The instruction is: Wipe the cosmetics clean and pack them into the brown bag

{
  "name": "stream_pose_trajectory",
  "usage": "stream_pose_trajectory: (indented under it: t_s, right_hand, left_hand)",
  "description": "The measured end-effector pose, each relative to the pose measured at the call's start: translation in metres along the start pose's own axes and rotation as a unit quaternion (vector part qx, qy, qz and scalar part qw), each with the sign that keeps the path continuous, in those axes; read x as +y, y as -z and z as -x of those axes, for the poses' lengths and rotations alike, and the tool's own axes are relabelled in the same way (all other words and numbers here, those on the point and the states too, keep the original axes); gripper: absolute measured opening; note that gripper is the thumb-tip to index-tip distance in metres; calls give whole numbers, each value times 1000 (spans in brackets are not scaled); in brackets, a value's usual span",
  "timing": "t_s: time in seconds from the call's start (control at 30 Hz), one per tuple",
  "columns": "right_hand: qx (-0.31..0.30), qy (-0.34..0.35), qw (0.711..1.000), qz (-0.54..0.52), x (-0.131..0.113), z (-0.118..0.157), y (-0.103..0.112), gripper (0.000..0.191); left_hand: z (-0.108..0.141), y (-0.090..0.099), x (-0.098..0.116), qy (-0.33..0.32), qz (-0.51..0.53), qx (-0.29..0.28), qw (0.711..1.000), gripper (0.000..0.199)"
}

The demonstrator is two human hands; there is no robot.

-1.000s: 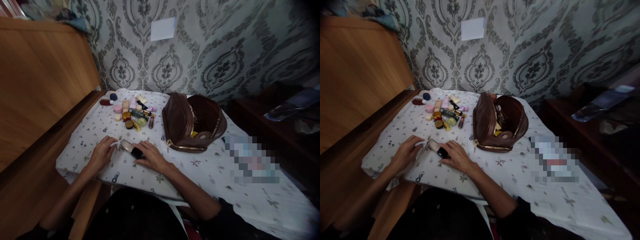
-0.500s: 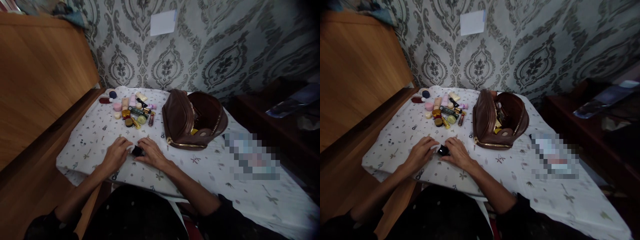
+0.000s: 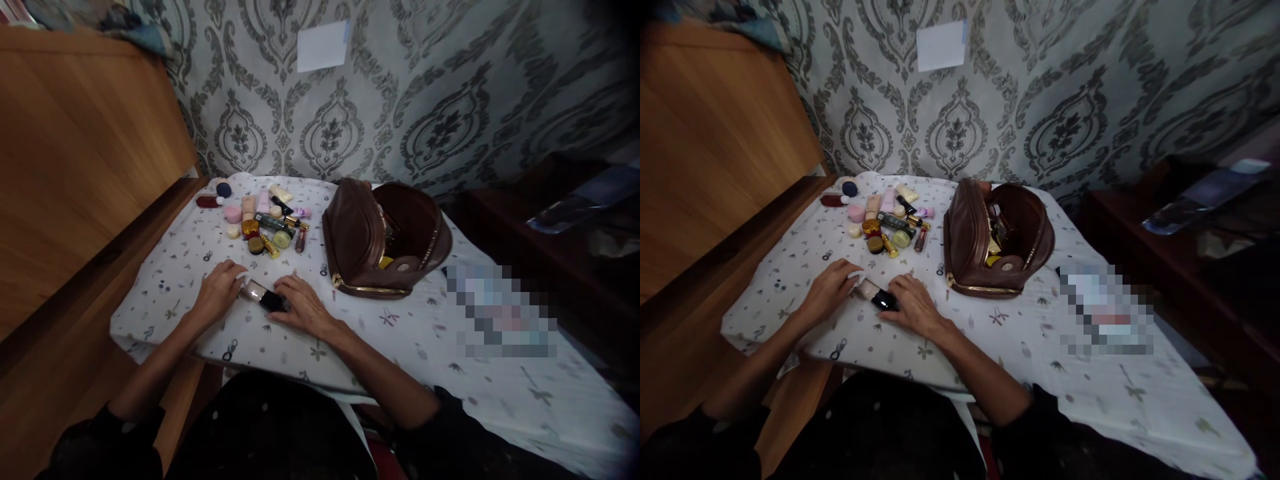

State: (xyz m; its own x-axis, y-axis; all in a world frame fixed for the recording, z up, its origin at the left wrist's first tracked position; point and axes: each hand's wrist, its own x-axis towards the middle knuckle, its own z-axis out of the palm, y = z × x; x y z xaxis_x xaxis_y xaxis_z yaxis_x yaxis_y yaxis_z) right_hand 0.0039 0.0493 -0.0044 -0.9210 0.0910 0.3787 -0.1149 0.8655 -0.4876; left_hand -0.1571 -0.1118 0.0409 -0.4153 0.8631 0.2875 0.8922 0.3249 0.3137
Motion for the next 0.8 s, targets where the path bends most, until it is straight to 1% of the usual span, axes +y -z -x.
stream_pose_trajectory:
  t_s: [0.1, 0.23, 0.3, 0.4, 0.5, 0.6, 0.7, 0.8]
  right_hand:
    - [-3, -1, 1000, -11, -1, 1, 2, 38]
    - [10, -31, 999, -39, 2, 4, 1, 42]
    - [19, -46, 996, -74, 3, 5, -1, 43]
    - [41, -50, 986, -156, 3, 6, -2, 42]
    - [57, -52, 974, -214, 0, 5, -2, 43]
    - [71, -84, 965, -238, -1, 4, -3, 47]
    - [72, -114, 957, -258, 0, 3, -5, 47]
    - [69, -124, 952, -270, -1, 3, -7, 45]
  left_hand:
    - [3, 2, -11, 18, 61, -5, 998, 22]
    - [13, 8, -10, 17, 95, 9, 995, 25]
    - [20, 13, -9, 13, 107, 9, 994, 24]
    - [31, 17, -7, 7, 123, 16, 992, 21]
    - [42, 18, -6, 0, 121, 30, 992, 21]
    - [48, 18, -5, -1, 108, 29, 994, 21]
    - [49, 18, -2, -3, 85, 38, 996, 20]
    - [45, 14, 8, -22, 54, 57, 997, 20]
